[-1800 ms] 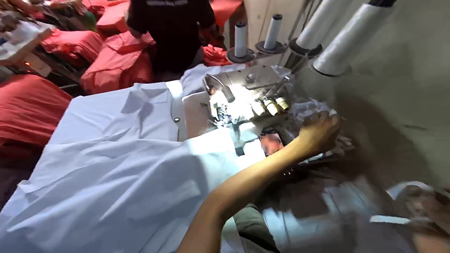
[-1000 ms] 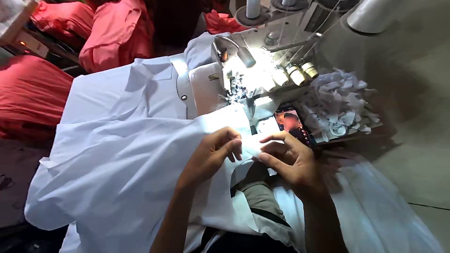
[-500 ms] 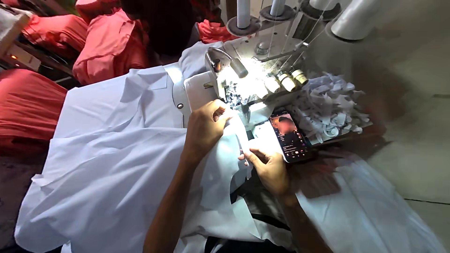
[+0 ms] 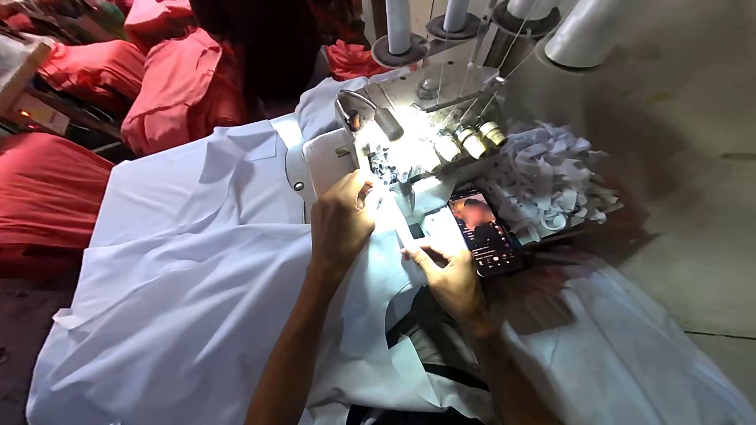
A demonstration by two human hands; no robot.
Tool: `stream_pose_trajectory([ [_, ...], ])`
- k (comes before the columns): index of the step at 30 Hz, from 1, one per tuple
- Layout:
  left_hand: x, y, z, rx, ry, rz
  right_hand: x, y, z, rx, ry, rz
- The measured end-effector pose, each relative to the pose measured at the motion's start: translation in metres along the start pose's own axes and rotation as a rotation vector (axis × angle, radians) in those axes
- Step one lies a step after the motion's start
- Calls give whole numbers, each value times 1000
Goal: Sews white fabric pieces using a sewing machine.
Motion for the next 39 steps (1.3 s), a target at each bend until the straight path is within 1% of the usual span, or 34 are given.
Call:
stream_pose_trajectory([
  [4, -1, -2, -4, -38, 87, -24, 1, -3, -3, 24, -81, -21],
  [8, 8, -11, -13, -58, 169, -101, 1, -3, -2, 39, -98, -33],
  [10, 15, -22, -19, -69, 125, -117, 1, -2, -3, 47, -96, -33],
  [13, 11, -49, -24, -160, -33, -32, 1, -1, -6, 36, -94, -32],
  [15, 2, -64, -26, -242, 3, 47, 1, 0, -6, 36, -100, -28],
  [17, -5, -72, -26, -305, 83, 82, 0, 0, -5, 50, -104, -22],
  [22, -7, -75, -25, -345, 136, 77, -5, 0, -4, 71, -110, -3],
  [27, -9, -74, -31, -396, 176, 69, -5, 1, -7, 32, -143, -20],
  [36, -9, -71, -35, -411, 189, 77, -6, 3, -9, -17, -144, -45],
  [39, -10, -72, -35, -404, 172, 74, -6, 4, -9, -20, -92, -61],
])
Point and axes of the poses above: each hand's wrist, its own y-axis towards the middle knuckle, its own x-axis out of the back of the hand, z = x × y, the point moved 9 cm from there along y, towards the middle knuckle, and after that the axes turned 6 degrees about -z, right-handed, at the moved point
